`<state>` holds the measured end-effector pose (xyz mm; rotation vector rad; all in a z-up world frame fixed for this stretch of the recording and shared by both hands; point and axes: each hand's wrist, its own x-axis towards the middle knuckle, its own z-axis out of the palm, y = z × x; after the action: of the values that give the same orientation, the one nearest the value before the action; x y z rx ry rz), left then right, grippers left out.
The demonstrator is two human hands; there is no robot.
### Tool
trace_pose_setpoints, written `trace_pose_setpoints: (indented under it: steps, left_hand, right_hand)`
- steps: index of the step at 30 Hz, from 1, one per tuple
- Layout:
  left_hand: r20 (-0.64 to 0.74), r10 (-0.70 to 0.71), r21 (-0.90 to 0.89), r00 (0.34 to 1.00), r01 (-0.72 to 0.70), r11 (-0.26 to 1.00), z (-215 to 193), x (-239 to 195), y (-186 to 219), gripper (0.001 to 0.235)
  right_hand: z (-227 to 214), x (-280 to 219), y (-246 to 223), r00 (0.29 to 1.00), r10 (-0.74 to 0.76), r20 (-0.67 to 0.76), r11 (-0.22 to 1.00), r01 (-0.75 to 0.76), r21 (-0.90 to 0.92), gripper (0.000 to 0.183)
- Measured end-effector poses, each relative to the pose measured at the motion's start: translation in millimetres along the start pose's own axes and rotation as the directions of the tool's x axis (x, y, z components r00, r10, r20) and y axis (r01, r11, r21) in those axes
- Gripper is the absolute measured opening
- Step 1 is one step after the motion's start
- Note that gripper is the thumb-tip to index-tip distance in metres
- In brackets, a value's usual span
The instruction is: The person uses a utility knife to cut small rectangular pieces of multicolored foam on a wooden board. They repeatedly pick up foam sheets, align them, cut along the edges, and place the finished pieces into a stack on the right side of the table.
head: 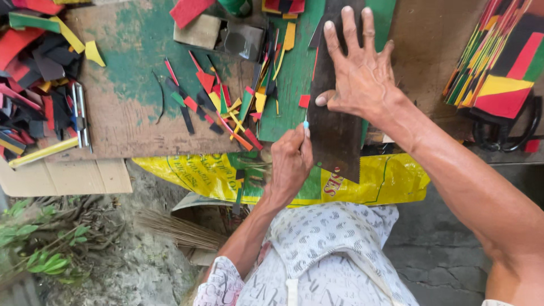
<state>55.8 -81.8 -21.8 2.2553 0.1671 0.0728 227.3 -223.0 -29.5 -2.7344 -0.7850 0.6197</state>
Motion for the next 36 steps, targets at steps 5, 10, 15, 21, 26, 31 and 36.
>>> trace_pose_setpoints:
  steps: [5,10,15,21,26,31,36]
  left_hand:
    - [0.002,-0.033,-0.005,0.999,0.033,0.999,2.5,-3.9,0.4,0.012]
    - [0.001,-0.065,-0.026,0.998,0.065,0.998,-7.1,-12.4,5.8,0.014]
    - [-0.112,-0.048,-0.122,0.993,0.034,0.992,-28.5,20.6,23.8,0.018]
    - [0.025,-0.257,-0.395,0.966,0.246,0.885,15.6,128.8,11.9,0.024]
    - [0.058,-0.294,-0.336,0.954,0.295,0.894,32.8,155.5,-0.1,0.028]
    - [0.048,-0.241,-0.271,0.969,0.245,0.931,29.4,155.3,3.5,0.029]
    - [0.063,-0.211,-0.209,0.975,0.22,0.953,26.3,157.7,5.9,0.029]
  right_hand:
    - [-2.3,2.3,2.2,1.0,0.004,-0.014,1.0,-0.004,-0.003,0.135]
    - [2.9,-0.4,6.7,0.998,-0.024,-0.052,1.0,0.024,0.004,0.136]
    - [-2.4,3.5,19.7,0.998,-0.035,-0.057,0.998,0.037,0.045,0.128]
    - [3.3,2.4,22.2,0.994,-0.021,-0.105,0.998,0.027,0.059,0.126]
    - [4.5,1.2,22.7,0.994,-0.015,-0.107,0.996,0.024,0.083,0.125]
    - [6.5,1.2,24.3,0.992,-0.031,-0.125,0.997,0.039,0.062,0.126]
    - [6.8,1.8,26.2,0.992,-0.04,-0.123,0.998,0.046,0.045,0.126]
